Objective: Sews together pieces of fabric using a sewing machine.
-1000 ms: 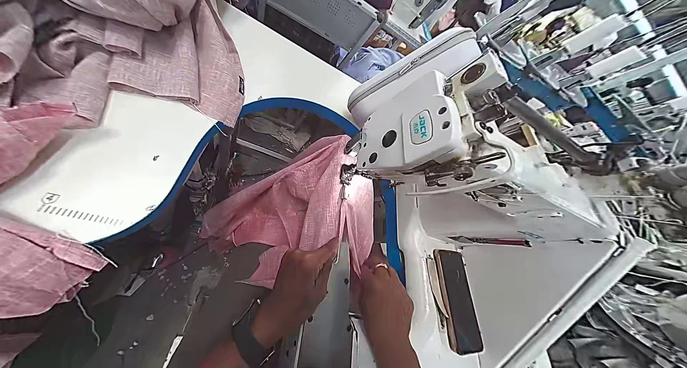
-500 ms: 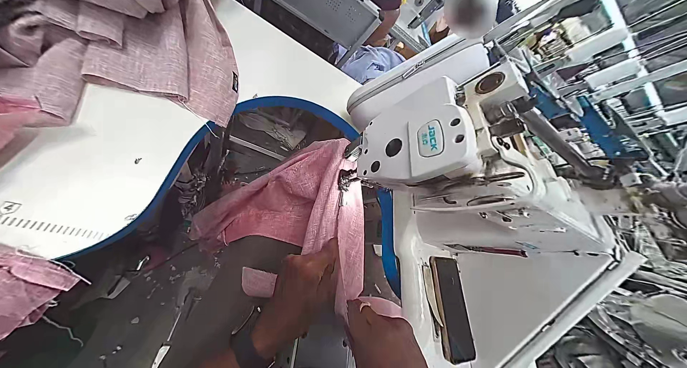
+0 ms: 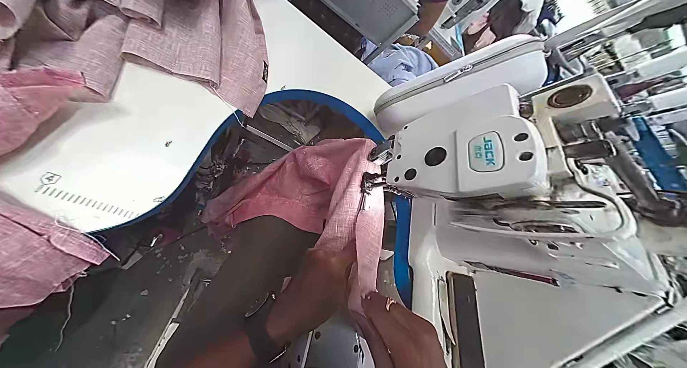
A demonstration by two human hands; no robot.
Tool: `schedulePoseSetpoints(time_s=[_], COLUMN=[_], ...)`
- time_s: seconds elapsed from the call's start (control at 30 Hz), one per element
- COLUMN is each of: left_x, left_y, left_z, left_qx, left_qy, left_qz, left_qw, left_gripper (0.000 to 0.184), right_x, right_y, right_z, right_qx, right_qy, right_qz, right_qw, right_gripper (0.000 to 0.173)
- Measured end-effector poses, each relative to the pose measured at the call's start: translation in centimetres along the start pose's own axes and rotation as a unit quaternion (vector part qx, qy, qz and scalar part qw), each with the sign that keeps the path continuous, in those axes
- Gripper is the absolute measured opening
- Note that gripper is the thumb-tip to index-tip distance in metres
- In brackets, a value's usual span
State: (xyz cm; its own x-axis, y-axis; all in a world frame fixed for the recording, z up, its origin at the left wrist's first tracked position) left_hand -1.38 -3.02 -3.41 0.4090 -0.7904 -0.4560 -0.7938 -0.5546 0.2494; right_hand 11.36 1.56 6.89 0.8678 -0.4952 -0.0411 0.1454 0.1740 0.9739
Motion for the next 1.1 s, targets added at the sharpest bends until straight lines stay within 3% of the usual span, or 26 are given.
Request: schedulePoseSetpoints(time_s=[0.07, 0.2, 0.33, 0.43, 0.57, 0.73, 0.9, 1.1], left_x=[0.4, 0.7, 0.6, 0.1, 0.5, -0.2, -3.0, -4.6], left_y=[0.0, -0.2, -0.2, -0.1, -0.2, -1.6, -2.0, -2.5], left_z=[0.0, 0.2, 0.5, 0.8, 0.5, 0.9, 2.0, 2.6], left_qx=[-0.007, 0.003, 0.026, 0.045, 0.052, -0.062, -0.126, -0.15], left_qy=[-0.006, -0.006, -0.003, 0.002, -0.004, -0.068, -0.111, -0.089], left_qz=[-0.005, -0.015, -0.011, 0.0, -0.013, -0.107, -0.122, -0.114], left_qw=[1.0, 1.0, 1.0, 0.999, 0.999, 0.99, 0.978, 0.978], left_gripper=[0.021, 0.024, 0.026, 0.025, 0.022, 0.02, 0.02, 0.019], right_x=[0.3, 0.9, 0.4, -0.3, -1.3, -2.3, -4.6, -5.7], right_y=[-1.0, -2.2, -3.4, -4.7, -5.5, -6.9, -6.9, -7.2], right_z=[0.7, 0.4, 0.3, -0.4, -1.2, -2.2, -2.9, -3.3], right_qx=[-0.02, -0.086, 0.058, 0.091, 0.052, 0.027, 0.017, 0.023], right_qy=[-0.033, -0.073, 0.007, 0.037, 0.001, 0.003, -0.034, -0.088], right_qz=[-0.079, -0.153, -0.247, -0.287, -0.315, -0.353, -0.369, -0.328], right_qw=[0.996, 0.982, 0.967, 0.953, 0.948, 0.935, 0.929, 0.94], right_gripper=[0.018, 0.014, 0.015, 0.016, 0.01, 0.015, 0.02, 0.026])
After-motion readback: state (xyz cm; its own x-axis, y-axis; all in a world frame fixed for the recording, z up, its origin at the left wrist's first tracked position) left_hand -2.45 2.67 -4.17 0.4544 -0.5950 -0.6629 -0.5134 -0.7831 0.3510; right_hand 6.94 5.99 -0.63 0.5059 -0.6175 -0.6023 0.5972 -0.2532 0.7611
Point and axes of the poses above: each hand's wrist, its own x-axis away from the middle knuckle, its own y-axis out of the back of the hand, z = x × y, the point moved 1 cm from there along -x, towards the middle knuckle, and after that the axes turned 6 degrees about -y, right-handed, at the moved point
